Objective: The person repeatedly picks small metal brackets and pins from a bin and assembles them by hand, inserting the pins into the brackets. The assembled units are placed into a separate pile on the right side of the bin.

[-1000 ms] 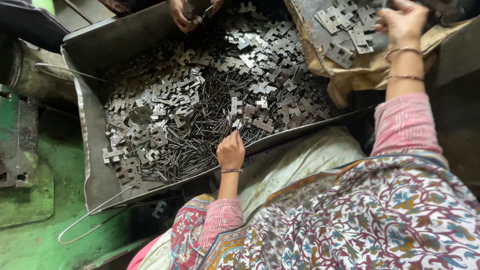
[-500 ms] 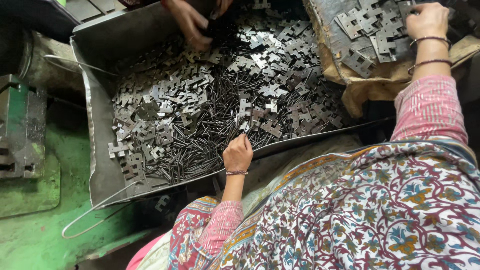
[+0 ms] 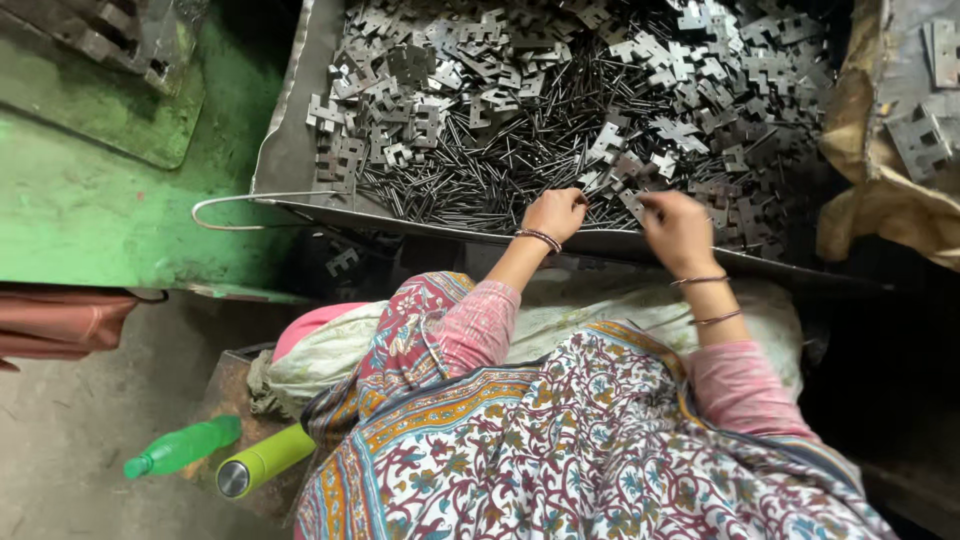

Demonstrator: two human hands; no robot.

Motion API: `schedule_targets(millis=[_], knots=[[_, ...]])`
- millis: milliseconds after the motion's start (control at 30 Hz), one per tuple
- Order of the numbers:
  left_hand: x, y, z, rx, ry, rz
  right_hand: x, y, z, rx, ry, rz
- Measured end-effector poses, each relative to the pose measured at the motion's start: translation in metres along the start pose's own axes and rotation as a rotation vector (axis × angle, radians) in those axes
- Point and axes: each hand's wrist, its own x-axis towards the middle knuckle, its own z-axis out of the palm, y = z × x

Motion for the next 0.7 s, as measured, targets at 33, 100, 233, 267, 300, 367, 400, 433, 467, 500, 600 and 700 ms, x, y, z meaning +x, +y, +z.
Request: schedule_targets(millis=[33, 100, 233, 267, 300, 367, 400, 433, 467, 500, 600, 700], knots=[[0.005, -0.005, -0.005, 0.037, 0.007, -0.005, -0.005, -0.003, 0.011, -0.077, -0.033, 0.052], [0.019, -0.019, -0.017, 0.111, 0.002, -0.041, -0.011, 0.001, 0.023, -0.13, 0.012, 0.06], [0.063, -0.072, -0.049, 0.237, 0.032, -0.145, -0.018, 0.018, 0.037, -0.2, 0.056, 0.062], [0.077, -0.09, -0.059, 0.23, 0.045, -0.189, -0.017, 0.02, 0.04, -0.229, 0.085, 0.043], [0.092, -0.108, -0.068, 0.272, 0.044, -0.245, -0.017, 0.022, 0.043, -0.258, 0.113, 0.023], [0.116, -0.146, -0.078, 0.347, 0.084, -0.314, -0.017, 0.023, 0.046, -0.301, 0.15, -0.016], [0.125, -0.167, -0.081, 0.383, 0.123, -0.323, -0.017, 0.023, 0.047, -0.317, 0.164, -0.032], [0.133, -0.187, -0.085, 0.374, 0.129, -0.35, -0.017, 0.022, 0.048, -0.333, 0.178, -0.047], [0.141, -0.204, -0.087, 0.362, 0.137, -0.37, -0.015, 0.021, 0.048, -0.325, 0.182, -0.049], [0.146, -0.221, -0.089, 0.398, 0.203, -0.338, -0.013, 0.02, 0.048, -0.317, 0.187, -0.051], [0.165, -0.246, -0.072, 0.497, 0.345, -0.282, -0.012, 0.018, 0.043, -0.286, 0.197, -0.062], [0.176, -0.256, -0.059, 0.617, 0.426, -0.331, -0.008, 0.013, 0.04, -0.277, 0.188, -0.064]])
